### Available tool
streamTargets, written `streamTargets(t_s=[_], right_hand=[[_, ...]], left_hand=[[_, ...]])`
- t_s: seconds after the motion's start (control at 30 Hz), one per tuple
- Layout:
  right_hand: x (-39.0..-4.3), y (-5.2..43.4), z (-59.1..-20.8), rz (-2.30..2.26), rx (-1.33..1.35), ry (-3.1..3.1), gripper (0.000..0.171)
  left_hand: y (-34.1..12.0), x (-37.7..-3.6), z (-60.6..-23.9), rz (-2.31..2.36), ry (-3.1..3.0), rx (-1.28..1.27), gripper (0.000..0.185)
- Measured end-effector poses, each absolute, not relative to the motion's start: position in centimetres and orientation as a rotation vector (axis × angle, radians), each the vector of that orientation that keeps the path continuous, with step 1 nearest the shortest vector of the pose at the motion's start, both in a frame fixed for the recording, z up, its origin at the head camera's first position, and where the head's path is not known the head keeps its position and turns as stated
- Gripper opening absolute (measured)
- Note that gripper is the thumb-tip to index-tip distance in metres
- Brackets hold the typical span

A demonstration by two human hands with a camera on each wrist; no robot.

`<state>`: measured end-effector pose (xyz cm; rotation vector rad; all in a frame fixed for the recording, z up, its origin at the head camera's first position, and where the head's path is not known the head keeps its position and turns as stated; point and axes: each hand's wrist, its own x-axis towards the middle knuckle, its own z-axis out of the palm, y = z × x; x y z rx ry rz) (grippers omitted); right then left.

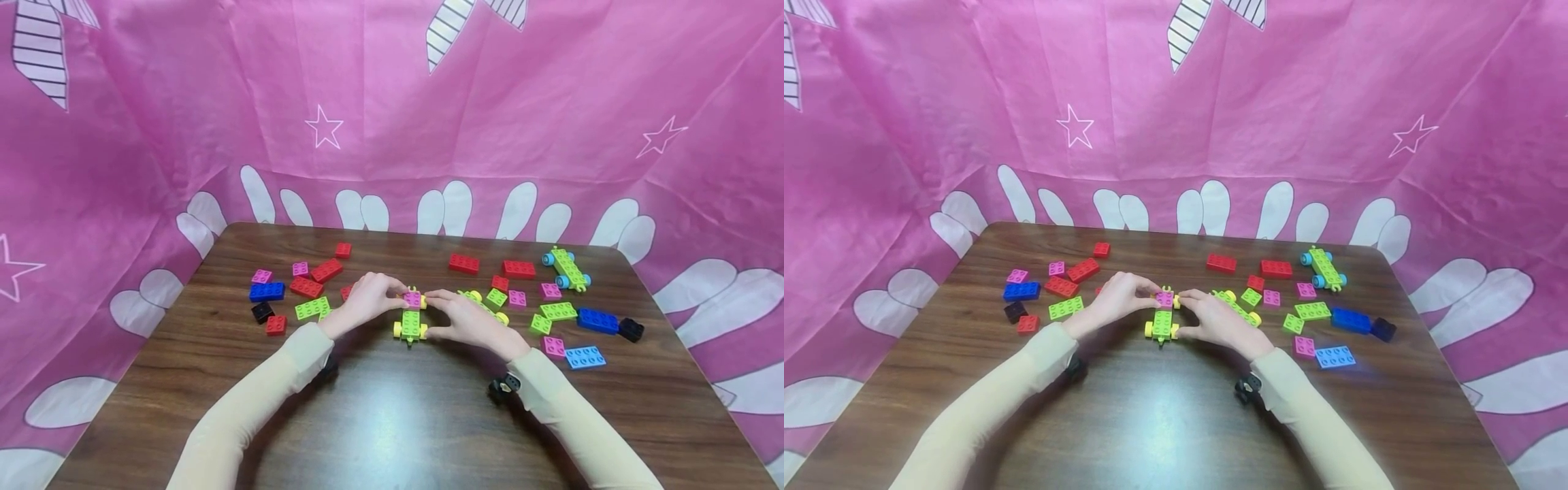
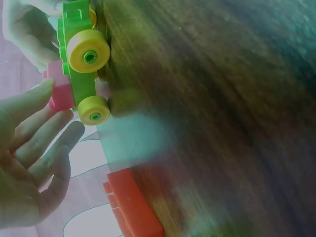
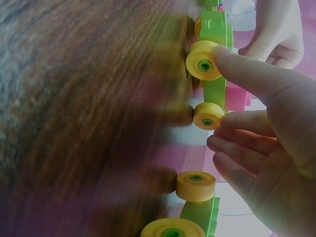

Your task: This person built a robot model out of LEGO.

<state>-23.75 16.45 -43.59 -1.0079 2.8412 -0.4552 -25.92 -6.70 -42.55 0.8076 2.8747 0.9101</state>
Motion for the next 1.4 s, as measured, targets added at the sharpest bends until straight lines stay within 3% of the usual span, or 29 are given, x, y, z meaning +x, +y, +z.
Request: streamTargets(t_s=[1.4], right_hand=[[-23.71, 16.49, -43.60, -0.447, -1.006, 2.845, 0.074]], left_hand=[[-6.41, -25.56, -42.38, 0.840, 2.837, 0.785, 0.032]])
